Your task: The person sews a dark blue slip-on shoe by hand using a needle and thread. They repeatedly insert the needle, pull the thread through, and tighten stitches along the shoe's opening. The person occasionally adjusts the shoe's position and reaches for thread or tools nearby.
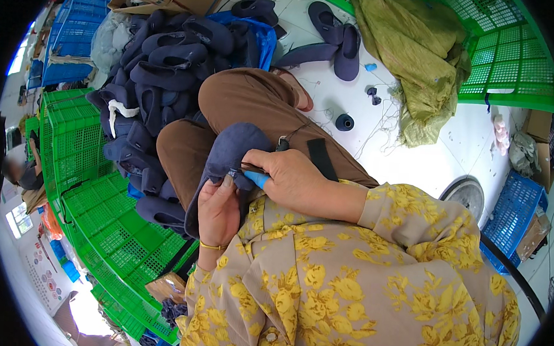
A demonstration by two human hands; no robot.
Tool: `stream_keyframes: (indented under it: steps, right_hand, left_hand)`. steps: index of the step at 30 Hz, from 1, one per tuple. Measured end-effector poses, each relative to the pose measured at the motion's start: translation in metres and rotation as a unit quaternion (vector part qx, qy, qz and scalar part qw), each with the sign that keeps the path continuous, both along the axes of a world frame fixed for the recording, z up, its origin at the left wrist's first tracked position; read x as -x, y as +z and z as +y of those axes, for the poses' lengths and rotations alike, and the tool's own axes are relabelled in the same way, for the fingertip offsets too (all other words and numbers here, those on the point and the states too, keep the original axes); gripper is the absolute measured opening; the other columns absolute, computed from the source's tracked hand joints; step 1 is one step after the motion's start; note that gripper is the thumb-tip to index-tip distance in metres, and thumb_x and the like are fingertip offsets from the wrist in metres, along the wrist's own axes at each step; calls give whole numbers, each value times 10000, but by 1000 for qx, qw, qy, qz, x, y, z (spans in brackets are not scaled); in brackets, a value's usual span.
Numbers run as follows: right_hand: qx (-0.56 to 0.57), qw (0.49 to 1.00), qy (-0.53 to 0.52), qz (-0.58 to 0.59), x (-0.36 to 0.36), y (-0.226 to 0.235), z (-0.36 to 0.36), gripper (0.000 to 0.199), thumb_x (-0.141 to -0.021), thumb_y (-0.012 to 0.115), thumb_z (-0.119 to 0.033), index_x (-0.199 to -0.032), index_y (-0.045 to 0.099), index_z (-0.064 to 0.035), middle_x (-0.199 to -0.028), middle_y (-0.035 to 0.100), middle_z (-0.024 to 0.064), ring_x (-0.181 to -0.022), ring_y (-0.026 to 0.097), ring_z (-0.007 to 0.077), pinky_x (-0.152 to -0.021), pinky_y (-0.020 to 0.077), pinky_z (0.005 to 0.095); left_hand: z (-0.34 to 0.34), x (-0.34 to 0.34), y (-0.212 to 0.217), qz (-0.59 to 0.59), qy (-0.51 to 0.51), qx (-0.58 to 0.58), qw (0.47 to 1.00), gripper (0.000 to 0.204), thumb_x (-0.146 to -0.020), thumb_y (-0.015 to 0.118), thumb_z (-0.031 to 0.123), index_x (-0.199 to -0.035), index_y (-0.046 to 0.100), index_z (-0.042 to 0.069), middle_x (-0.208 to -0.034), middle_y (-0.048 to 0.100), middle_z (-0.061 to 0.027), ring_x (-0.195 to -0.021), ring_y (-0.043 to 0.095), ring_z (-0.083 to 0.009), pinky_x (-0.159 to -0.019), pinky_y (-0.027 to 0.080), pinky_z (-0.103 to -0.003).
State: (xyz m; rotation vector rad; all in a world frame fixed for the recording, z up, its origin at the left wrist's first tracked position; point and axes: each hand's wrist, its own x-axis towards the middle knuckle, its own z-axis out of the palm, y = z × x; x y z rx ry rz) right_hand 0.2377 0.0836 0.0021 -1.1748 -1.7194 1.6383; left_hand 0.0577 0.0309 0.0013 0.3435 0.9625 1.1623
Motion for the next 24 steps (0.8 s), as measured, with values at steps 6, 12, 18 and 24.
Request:
stream_keyframes:
  steps: [6, 12, 18, 24]
  right_hand:
    - [-21, 1000, -8, -10, 7, -6, -10, 227, -898, 535, -14, -1109, 452, -21, -874, 659, 229, -798, 661, 403, -713, 515, 453]
    - [101, 991, -40, 76, 9, 15, 4, 188, -946, 461, -31, -1129, 438, -70, -771, 624, 142, -612, 652, 172, -532, 490, 323]
    - [86, 991, 86, -52, 10, 28, 32, 170, -947, 475, -58, -1115, 495, -75, -750, 633, 155, -627, 668, 206, -538, 501, 339]
    - [-312, 946, -61, -60, 19, 1, 20, 59, -952, 504, -75, -956, 562, -85, -855, 667, 92, -672, 643, 168, -591, 484, 298]
  left_hand:
    - [0, -1, -2, 16, -3, 17, 1000, 219, -974, 554, 71, -1182, 595, 17, -1157, 651, -66, -1058, 599, -153, -977, 437, -311]
    - [4, -5, 7, 8, -42, -18, 999, 204, -976, 549, 61, -1166, 603, 11, -1113, 661, -60, -962, 609, -124, -891, 472, -288]
    - [0, -11, 1, 83, -6, -11, 996, 209, -969, 557, 43, -1161, 605, -21, -1087, 668, -66, -935, 614, -120, -870, 476, -271]
    - [-3, -12, 2, 160, -11, 8, 987, 181, -954, 591, 62, -1107, 630, -24, -1050, 669, -43, -904, 592, -80, -823, 460, -228]
